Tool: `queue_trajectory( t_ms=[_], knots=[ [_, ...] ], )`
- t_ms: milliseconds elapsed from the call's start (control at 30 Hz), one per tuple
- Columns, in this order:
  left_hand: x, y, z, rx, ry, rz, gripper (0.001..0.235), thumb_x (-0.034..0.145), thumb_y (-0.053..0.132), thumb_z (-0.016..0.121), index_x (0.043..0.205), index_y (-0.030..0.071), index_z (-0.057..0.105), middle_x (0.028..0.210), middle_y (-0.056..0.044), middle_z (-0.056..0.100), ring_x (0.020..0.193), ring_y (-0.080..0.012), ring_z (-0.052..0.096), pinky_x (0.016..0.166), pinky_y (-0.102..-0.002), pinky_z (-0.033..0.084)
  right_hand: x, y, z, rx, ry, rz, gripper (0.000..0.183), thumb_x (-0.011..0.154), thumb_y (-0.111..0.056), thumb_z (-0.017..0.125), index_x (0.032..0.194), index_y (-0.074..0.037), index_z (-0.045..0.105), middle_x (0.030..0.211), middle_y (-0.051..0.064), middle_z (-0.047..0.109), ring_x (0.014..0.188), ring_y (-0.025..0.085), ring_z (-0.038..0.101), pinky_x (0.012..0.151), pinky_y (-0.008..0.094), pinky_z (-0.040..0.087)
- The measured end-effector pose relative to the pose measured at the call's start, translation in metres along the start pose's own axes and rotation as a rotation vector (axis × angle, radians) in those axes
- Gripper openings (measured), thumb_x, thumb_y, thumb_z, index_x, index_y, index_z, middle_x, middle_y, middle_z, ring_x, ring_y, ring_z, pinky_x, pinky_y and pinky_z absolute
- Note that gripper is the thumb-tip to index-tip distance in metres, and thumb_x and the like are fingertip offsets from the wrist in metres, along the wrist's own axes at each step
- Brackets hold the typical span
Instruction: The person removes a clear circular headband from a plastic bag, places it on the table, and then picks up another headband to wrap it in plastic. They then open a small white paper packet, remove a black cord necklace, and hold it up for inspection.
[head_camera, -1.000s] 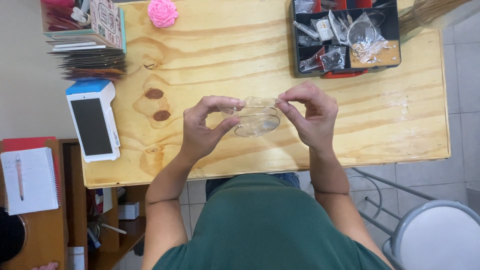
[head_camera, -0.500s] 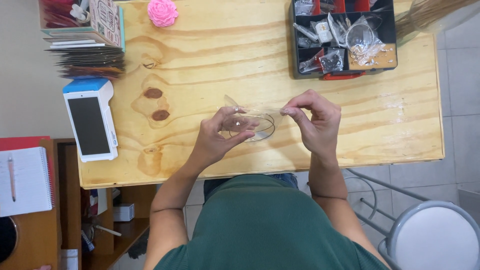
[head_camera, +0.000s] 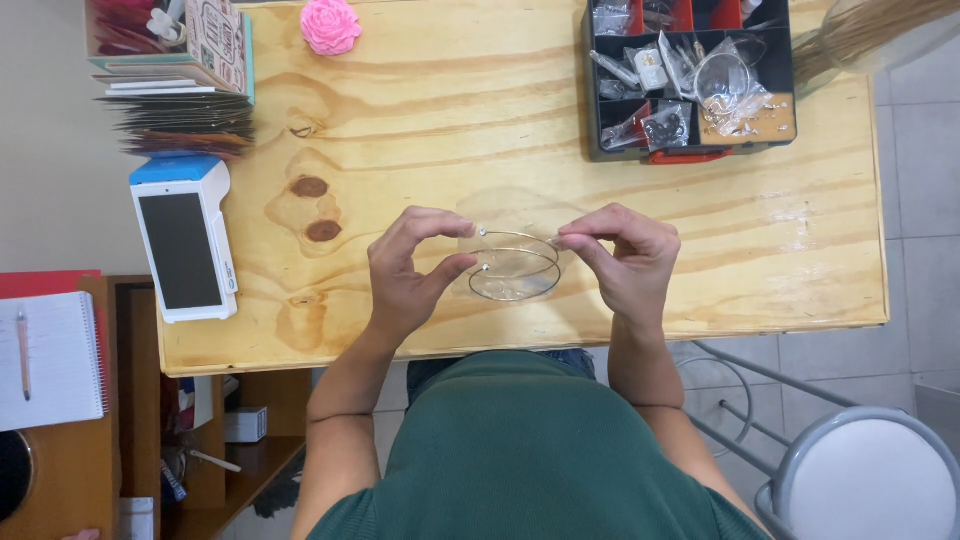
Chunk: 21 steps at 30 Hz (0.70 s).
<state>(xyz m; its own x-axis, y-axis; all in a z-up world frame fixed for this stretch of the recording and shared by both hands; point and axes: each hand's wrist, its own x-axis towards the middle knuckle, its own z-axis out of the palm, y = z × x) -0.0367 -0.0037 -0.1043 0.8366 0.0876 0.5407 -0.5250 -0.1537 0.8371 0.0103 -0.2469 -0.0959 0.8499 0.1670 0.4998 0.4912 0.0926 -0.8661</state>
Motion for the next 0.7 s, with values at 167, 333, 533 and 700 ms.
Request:
queue_trajectory(
  t_ms=[167, 333, 533, 700],
  knots=[
    [-0.001, -0.008, 0.005, -0.087, 0.005, -0.084, 0.023, 0.086, 0.014, 0.086, 0.103, 0.003, 0.076, 0.092, -0.009, 0.072, 0.080, -0.0209, 0.075, 0.079, -0.034, 0.064, -0.003, -0.009, 0.005, -0.074, 0.045, -0.037, 0.009, 0.083, 0.006, 0.085, 0.086, 0.006, 0.077, 0.074, 0.015, 0.072, 0.066, 0.016, 0.070, 0.066, 0.031, 0.061],
    [-0.005, -0.012, 0.001, -0.115, 0.066, -0.046, 0.011, 0.085, 0.005, 0.085, 0.092, 0.001, 0.077, 0.082, -0.009, 0.071, 0.074, -0.0189, 0.072, 0.073, -0.032, 0.060, -0.005, -0.006, -0.003, -0.063, 0.052, -0.071, 0.011, 0.083, 0.000, 0.087, 0.084, 0.005, 0.078, 0.071, 0.015, 0.071, 0.064, 0.016, 0.068, 0.065, 0.030, 0.058],
    [-0.007, -0.002, 0.004, -0.089, 0.103, -0.002, 0.011, 0.082, 0.007, 0.088, 0.087, 0.003, 0.079, 0.076, -0.009, 0.072, 0.067, -0.0187, 0.069, 0.068, -0.030, 0.057, -0.008, -0.004, -0.009, -0.037, 0.021, -0.088, 0.012, 0.087, -0.006, 0.084, 0.083, 0.003, 0.078, 0.069, 0.013, 0.071, 0.062, 0.015, 0.065, 0.064, 0.028, 0.055],
    [-0.008, 0.000, 0.005, -0.024, 0.133, 0.040, 0.009, 0.090, 0.010, 0.082, 0.089, 0.002, 0.078, 0.075, -0.009, 0.070, 0.065, -0.0184, 0.067, 0.063, -0.029, 0.056, -0.009, -0.004, -0.004, -0.055, 0.029, -0.072, 0.011, 0.088, -0.005, 0.082, 0.086, 0.005, 0.078, 0.071, 0.015, 0.071, 0.061, 0.015, 0.064, 0.065, 0.030, 0.056]
  ],
)
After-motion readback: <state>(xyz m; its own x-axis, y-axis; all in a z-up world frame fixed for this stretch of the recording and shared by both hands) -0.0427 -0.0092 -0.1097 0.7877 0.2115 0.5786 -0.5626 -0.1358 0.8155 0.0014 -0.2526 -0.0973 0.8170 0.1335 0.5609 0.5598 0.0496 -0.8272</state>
